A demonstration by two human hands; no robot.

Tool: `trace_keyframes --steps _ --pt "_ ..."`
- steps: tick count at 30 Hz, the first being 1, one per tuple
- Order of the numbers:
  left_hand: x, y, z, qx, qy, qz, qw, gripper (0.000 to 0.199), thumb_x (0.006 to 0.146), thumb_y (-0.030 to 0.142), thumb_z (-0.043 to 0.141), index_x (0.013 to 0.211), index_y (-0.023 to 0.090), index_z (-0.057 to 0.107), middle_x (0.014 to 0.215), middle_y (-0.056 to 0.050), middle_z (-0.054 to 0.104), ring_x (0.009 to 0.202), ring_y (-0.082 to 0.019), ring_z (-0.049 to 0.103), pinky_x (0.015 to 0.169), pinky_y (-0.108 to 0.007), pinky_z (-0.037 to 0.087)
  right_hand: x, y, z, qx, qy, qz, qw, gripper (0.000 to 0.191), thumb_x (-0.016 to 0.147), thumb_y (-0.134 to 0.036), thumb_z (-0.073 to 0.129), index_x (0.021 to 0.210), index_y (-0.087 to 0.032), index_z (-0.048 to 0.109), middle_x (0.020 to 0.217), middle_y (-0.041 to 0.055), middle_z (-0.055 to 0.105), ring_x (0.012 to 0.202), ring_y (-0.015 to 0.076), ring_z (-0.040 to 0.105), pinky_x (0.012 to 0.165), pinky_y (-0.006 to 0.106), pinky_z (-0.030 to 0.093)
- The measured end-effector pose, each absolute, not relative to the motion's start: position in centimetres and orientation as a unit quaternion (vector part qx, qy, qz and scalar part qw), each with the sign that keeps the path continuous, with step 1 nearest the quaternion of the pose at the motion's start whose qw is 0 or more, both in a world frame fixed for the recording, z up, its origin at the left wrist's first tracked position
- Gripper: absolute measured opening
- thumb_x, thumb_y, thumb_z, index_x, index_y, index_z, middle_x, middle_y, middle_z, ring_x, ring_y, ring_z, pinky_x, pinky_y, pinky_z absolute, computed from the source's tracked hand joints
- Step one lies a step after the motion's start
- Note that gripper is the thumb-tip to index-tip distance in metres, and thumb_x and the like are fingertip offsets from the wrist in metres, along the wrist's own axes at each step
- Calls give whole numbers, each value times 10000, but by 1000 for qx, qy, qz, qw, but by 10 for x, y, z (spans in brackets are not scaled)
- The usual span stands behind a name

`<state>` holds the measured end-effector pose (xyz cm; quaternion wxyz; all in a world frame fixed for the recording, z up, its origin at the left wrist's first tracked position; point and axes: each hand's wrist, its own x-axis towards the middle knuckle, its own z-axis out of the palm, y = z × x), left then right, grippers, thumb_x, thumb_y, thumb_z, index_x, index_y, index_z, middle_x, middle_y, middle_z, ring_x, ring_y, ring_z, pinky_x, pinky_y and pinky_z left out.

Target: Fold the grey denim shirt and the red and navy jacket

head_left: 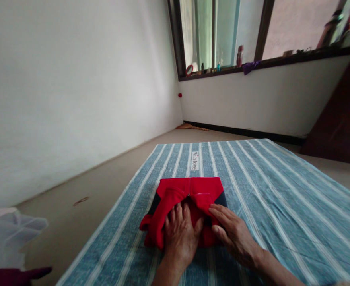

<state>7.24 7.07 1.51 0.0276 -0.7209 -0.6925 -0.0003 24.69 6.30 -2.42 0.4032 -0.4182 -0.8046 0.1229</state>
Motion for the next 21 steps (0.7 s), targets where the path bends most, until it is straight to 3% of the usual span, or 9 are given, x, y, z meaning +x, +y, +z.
trace_keyframes --steps 21 --pt "71 72 12 -723 -690 -12 36 621 920 467 450 1395 69 413 1436 -192 409 1324 -348 345 1073 -506 274 246 63 -25 -423 -806 107 399 429 958 -410 412 1307 -181 511 1289 110 579 1202 223 527 1000 389 458"
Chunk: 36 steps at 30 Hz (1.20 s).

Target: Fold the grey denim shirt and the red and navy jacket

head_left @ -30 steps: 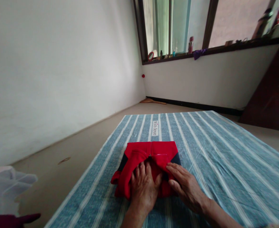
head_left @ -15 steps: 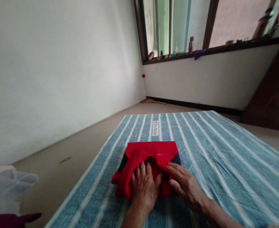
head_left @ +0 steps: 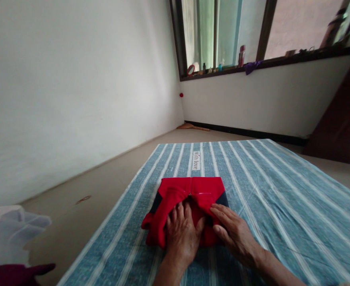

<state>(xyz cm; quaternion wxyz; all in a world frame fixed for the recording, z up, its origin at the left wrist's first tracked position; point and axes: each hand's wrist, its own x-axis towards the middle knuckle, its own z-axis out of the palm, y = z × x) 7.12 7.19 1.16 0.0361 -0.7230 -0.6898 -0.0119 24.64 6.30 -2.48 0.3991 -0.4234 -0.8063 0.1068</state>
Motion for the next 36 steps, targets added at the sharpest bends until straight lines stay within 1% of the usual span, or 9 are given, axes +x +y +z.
trace_keyframes --steps 15,22,28,36 --pt "73 72 17 -721 -692 8 18 629 933 475 409 1413 71 381 1466 -186 359 1343 -356 318 1080 -522 258 246 62 -24 -424 -805 110 399 428 955 -403 413 1307 -182 514 1280 114 584 1202 223 527 1006 389 453" --pt "72 71 16 -723 -690 0 36 605 932 457 418 1402 76 405 1450 -179 392 1327 -343 348 1074 -496 273 245 62 -21 -423 -803 110 405 426 953 -416 415 1300 -191 520 1273 116 589 1186 231 542 987 400 470" --pt "69 72 9 -729 -683 -20 39 622 927 468 428 1400 65 405 1445 -189 395 1330 -355 336 1075 -516 268 246 62 -21 -424 -801 107 408 427 954 -425 408 1292 -193 528 1263 115 596 1183 233 545 984 403 472" --pt "70 71 9 -729 -683 -21 38 617 936 473 403 1398 64 407 1441 -191 402 1323 -351 345 1070 -508 267 246 63 -23 -422 -804 107 405 433 955 -426 413 1308 -196 512 1263 117 595 1182 233 544 984 415 471"
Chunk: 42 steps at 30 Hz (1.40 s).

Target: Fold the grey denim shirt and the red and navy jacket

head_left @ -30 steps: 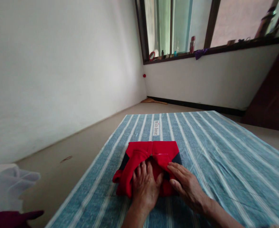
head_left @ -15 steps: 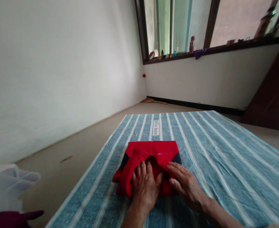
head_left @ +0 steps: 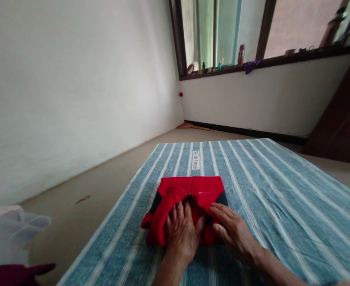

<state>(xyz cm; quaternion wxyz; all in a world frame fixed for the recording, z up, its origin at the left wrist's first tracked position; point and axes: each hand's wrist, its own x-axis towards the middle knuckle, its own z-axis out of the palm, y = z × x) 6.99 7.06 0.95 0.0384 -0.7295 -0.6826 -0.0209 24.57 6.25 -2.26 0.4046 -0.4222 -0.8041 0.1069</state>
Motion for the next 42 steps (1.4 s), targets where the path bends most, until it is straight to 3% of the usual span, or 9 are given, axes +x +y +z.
trace_keyframes --steps 42 --pt "71 71 14 -726 -686 -4 43 609 933 467 415 1397 73 413 1444 -184 399 1325 -346 352 1075 -503 279 246 63 -22 -418 -803 106 413 424 953 -424 417 1292 -193 525 1259 115 597 1178 230 545 981 402 473"
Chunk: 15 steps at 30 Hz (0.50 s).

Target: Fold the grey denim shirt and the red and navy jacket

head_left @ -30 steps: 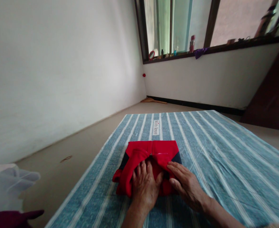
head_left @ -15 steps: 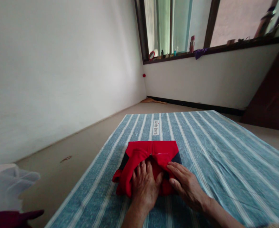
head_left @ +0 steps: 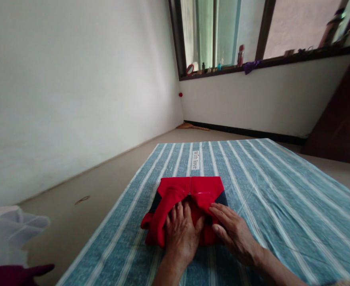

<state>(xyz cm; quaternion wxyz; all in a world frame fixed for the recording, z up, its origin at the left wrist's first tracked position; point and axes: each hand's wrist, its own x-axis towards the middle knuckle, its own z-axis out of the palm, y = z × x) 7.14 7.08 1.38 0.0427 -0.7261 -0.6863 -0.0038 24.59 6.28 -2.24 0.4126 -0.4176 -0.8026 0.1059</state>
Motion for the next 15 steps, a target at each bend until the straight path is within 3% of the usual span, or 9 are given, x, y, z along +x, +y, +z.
trace_keyframes --steps 15 --pt "69 72 9 -733 -678 -17 48 616 928 475 429 1391 68 420 1434 -194 410 1321 -350 355 1076 -511 275 246 64 -24 -412 -807 105 409 425 959 -412 408 1288 -166 518 1262 127 592 1183 227 538 982 395 467"
